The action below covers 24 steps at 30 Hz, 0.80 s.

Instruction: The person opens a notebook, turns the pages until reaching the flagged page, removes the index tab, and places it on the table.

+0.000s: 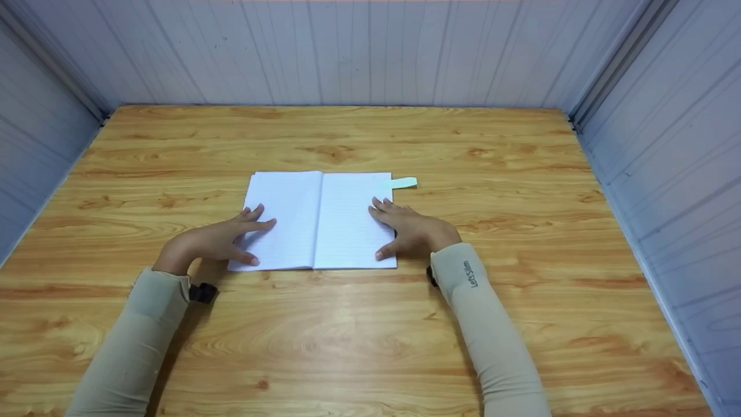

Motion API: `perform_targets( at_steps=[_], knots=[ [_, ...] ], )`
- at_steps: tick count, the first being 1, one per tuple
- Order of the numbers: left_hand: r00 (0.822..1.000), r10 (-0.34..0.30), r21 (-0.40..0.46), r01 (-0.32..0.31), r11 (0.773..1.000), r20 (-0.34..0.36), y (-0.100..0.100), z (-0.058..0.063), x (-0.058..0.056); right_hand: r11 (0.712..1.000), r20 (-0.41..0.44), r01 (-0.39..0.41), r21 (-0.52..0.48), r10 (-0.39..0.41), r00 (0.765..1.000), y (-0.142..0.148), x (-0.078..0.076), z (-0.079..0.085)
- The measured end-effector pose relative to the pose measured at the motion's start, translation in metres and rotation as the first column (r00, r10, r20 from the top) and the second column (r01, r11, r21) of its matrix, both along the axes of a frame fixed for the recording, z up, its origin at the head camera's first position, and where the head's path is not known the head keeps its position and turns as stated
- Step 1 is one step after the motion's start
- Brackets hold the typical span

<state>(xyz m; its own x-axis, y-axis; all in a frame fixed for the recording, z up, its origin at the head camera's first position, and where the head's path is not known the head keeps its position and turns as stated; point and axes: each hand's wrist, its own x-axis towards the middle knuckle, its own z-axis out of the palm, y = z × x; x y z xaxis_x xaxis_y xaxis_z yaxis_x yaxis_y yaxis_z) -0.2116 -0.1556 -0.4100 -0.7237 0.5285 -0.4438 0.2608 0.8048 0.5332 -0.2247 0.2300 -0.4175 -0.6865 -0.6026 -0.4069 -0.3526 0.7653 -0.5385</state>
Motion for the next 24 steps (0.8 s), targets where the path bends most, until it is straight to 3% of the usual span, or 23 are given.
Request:
perform_targets(
  at_steps=[11,18,24],
  knots=[
    [1.0,0.023,0.005,-0.023,1.0,-0.001,-0.0007,-0.002,0.0013,1.0,0.022,0.026,-0.017,-0.025,0.999,-0.0001,0.0006,-0.0014],
    [1.0,-0.009,0.024,0.009,1.0,-0.013,-0.0012,-0.0015,0.0011,0.996,0.023,0.027,-0.086,-0.025,0.999,-0.0002,-0.0016,0.0033],
    [1.0,0.0,0.035,0.0,0.999,-0.011,-0.0015,-0.0006,0.0013,0.989,-0.018,0.055,-0.141,-0.058,0.998,0.0022,-0.0086,0.0083]
  ],
)
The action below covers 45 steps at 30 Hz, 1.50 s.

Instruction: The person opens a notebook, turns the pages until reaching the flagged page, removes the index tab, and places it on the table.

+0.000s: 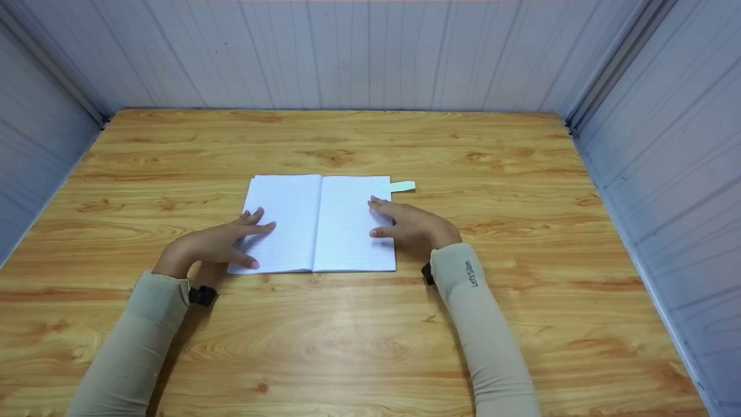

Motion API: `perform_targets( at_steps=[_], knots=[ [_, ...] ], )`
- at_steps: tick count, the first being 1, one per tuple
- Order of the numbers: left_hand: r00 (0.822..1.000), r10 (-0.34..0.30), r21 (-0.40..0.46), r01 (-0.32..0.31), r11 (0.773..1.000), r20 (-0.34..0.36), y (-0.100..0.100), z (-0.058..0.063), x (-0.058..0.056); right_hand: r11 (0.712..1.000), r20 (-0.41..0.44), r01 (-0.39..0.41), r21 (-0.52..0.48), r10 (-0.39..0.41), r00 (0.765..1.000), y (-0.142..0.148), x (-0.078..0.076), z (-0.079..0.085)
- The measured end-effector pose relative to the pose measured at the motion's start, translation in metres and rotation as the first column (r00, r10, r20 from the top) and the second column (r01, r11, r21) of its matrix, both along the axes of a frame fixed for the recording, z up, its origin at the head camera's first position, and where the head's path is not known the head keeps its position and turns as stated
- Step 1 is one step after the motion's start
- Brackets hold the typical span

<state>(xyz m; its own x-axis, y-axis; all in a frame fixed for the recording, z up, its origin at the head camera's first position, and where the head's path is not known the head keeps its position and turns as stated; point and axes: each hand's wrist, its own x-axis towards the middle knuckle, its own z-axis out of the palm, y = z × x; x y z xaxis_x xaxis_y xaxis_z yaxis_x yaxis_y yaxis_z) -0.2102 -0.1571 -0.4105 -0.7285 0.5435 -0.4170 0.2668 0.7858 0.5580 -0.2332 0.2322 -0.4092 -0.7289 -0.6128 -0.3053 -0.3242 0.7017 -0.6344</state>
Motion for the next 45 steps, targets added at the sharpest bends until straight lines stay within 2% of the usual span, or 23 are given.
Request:
perform_targets(
  at_steps=[4,7,11,15,19,22,27,34,41,45],
  knots=[
    [1.0,0.003,-0.005,-0.003,1.0,-0.005,0.0,0.0,0.0,0.995,-0.03,0.075,-0.062,-0.077,0.997,0.002,-0.005,0.001],
    [1.0,0.008,-0.017,-0.008,1.0,-0.005,0.0,-0.001,0.0,0.975,-0.027,0.187,-0.116,-0.191,0.981,0.002,-0.008,0.003],
    [1.0,0.017,-0.027,-0.017,0.999,0.002,0.001,-0.003,0.0,0.917,-0.026,0.324,-0.233,-0.338,0.941,0.001,-0.011,0.003],
    [1.0,0.028,-0.029,-0.028,0.999,0.002,0.002,-0.002,0.001,0.844,-0.026,0.411,-0.344,-0.446,0.895,-0.001,-0.016,0.001],
    [1.0,0.025,-0.006,-0.025,1.0,-0.002,0.002,-0.002,0.001,0.783,0.004,0.502,-0.368,-0.538,0.843,-0.003,-0.022,-0.001],
    [1.0,0.008,0.012,-0.008,1.0,-0.008,0.0,-0.003,0.001,0.755,0.025,0.533,-0.382,-0.568,0.822,-0.003,-0.027,-0.002],
    [1.0,-0.006,0.02,0.007,1.0,-0.018,0.0,-0.002,0.001,0.75,0.019,0.537,-0.385,-0.576,0.818,-0.002,-0.035,-0.005],
    [1.0,0.003,0.0,-0.003,1.0,-0.022,0.0,0.0,0.002,0.734,0.028,0.572,-0.367,-0.606,0.795,0.002,-0.046,-0.012],
    [1.0,0.018,-0.003,-0.018,1.0,-0.01,0.002,-0.001,0.002,0.755,-0.015,0.589,-0.288,-0.619,0.785,0.005,-0.052,-0.016],
    [1.0,0.017,-0.004,-0.017,1.0,-0.01,0.0,-0.001,0.001,0.76,-0.008,0.601,-0.249,-0.622,0.783,0.004,-0.057,-0.017]
  ],
)
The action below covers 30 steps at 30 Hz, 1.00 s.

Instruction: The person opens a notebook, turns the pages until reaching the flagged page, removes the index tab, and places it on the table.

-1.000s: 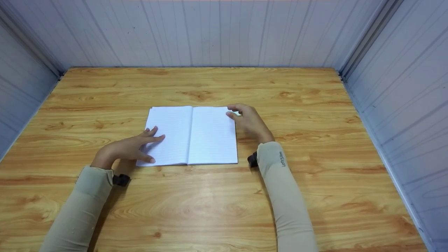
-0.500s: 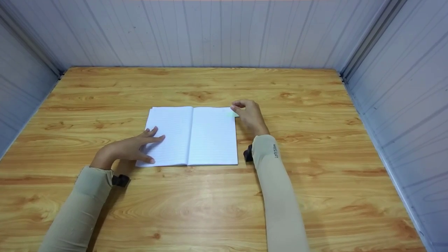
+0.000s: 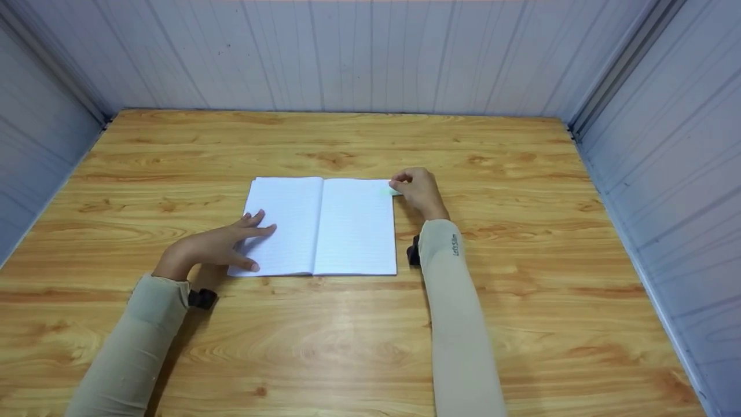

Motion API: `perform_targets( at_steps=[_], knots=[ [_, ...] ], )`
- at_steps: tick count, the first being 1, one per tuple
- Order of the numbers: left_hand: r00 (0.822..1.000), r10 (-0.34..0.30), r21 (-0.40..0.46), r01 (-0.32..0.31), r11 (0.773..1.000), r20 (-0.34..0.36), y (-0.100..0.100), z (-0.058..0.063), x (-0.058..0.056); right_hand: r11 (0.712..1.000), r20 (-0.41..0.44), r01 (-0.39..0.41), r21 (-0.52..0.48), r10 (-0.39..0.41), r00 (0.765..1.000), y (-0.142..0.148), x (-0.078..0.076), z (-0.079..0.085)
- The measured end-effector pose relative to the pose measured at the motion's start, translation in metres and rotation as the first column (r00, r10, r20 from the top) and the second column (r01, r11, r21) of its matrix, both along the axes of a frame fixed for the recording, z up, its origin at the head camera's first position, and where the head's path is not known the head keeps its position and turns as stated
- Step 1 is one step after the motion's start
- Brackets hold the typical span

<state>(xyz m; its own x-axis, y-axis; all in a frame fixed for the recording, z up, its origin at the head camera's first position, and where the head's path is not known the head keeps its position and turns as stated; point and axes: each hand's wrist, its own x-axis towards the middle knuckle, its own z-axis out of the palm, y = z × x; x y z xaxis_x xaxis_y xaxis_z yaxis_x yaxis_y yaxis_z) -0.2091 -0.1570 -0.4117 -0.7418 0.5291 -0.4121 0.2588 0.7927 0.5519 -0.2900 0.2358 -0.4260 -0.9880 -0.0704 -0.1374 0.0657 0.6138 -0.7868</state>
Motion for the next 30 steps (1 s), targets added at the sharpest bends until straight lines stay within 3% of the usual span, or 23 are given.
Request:
perform_targets(
  at_steps=[10,30],
  knots=[
    [0.999,-0.035,0.004,0.035,0.999,-0.004,-0.001,0.002,-0.002,0.997,0.05,0.015,0.072,-0.019,0.999,-0.005,-0.003,-0.001],
    [1.0,-0.002,-0.024,0.002,1.0,0.005,0.001,0.001,-0.002,0.996,0.008,0.012,0.09,-0.013,1.0,-0.013,-0.001,0.001]
  ],
)
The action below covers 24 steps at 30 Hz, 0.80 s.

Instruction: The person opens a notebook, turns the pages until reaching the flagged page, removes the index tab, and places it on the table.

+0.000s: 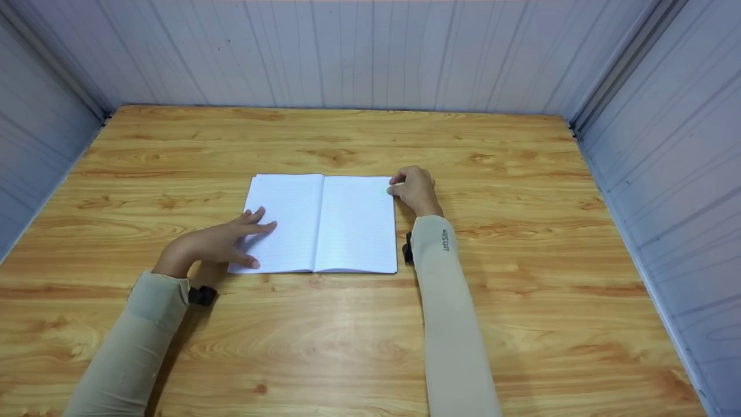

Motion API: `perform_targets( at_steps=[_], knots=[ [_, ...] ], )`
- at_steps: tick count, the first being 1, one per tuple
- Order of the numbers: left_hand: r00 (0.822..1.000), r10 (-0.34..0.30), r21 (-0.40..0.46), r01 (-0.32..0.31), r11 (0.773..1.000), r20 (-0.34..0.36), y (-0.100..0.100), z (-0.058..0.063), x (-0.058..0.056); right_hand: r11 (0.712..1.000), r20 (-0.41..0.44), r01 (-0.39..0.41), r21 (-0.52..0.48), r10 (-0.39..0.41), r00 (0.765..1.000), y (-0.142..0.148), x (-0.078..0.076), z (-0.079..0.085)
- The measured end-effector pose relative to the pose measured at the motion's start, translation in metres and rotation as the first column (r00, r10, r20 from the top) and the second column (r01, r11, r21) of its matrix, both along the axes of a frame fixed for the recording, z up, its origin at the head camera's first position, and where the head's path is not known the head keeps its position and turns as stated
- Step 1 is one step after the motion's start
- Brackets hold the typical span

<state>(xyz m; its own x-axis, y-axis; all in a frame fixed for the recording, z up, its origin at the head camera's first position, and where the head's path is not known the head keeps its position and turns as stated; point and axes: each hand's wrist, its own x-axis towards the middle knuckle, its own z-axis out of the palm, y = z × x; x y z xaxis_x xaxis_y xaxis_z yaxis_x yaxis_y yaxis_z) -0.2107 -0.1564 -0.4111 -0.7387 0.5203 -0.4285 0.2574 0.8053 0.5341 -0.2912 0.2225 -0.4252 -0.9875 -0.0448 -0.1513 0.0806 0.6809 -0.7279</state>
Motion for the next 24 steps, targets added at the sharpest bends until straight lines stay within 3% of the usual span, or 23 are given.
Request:
perform_targets(
  at_steps=[8,24],
  knots=[
    [1.0,-0.024,0.035,0.024,0.999,-0.01,-0.0016,0.0,0.0012,0.999,-0.048,-0.038,0.008,0.039,0.998,0.0021,-0.0007,-0.0032],
    [1.0,-0.026,0.033,0.027,0.999,-0.011,-0.0007,0.0011,0.0018,0.998,-0.042,-0.048,-0.032,0.047,0.998,0.0078,0.0011,-0.0016]
  ],
)
